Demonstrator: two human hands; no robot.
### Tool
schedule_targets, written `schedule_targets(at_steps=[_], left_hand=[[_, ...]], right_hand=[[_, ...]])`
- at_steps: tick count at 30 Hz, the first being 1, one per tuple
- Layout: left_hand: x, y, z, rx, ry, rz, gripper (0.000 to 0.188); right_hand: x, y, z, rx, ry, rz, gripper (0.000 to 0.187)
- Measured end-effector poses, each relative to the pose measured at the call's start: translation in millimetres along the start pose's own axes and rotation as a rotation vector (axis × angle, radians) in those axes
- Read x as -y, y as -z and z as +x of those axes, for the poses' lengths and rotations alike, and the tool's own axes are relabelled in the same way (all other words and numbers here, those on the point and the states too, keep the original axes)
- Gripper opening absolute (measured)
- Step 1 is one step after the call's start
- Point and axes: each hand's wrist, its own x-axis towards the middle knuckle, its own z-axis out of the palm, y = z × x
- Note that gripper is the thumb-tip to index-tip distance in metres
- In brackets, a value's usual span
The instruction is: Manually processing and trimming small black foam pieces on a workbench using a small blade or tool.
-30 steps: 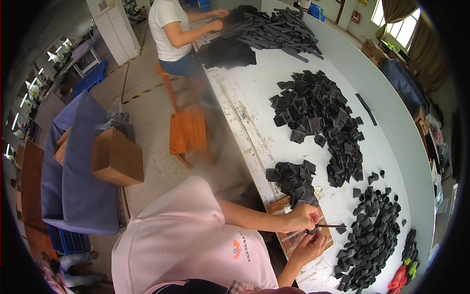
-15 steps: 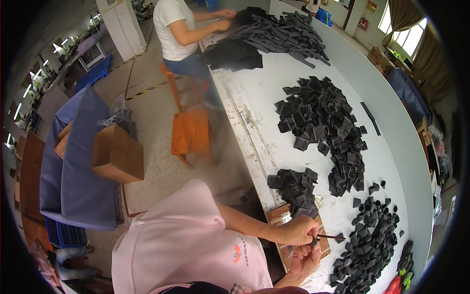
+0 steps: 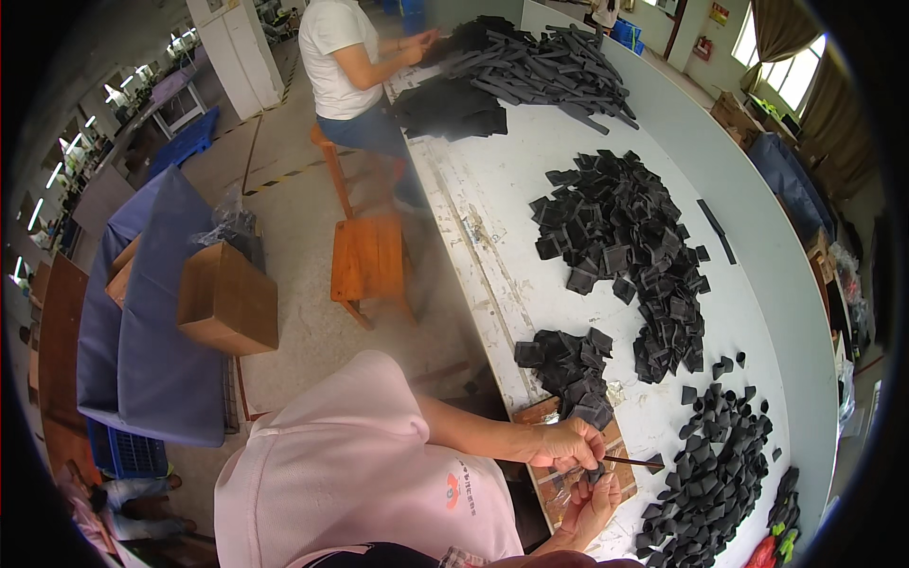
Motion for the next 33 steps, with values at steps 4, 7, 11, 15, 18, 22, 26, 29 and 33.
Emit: schedule_targets(at_steps=[4,7,11,15,18,22,26,29,33], left_hand=[[3,-7,-3,0.363,0.216,-0.351,0.022],[-2,-10,-7,0.525,0.176,-0.371,0.024],[-24,-11,-13,0.286,0.046,-0.103,0.016],[-46,-26,-11,0.292,-0.026,-0.168,0.012],[-59,-40,5,0.422,-0.072,-0.364,0.011],[-56,-41,24,0.366,-0.006,-0.471,0.012],[-40,-28,21,0.33,0.059,-0.426,0.012],[-44,-37,18,0.218,0.01,-0.354,0.009],[-49,-39,20,0.221,-0.15,-0.217,0.014]], right_hand=[[5,-4,-11,0.071,-0.016,0.139,0.02],[13,-17,-12,0.011,-0.051,0.019,0.023],[15,-13,-8,-0.057,-0.033,0.017,0.019],[56,-35,-6,-0.03,0.042,-0.14,0.018],[88,-50,5,-0.069,0.215,-0.307,0.022],[84,-31,32,0.016,0.179,-0.223,0.022],[48,-14,31,-0.087,0.035,-0.423,0.023],[50,-14,29,-0.086,0.009,-0.115,0.024],[83,-22,24,-0.101,0.32,-0.233,0.03]])
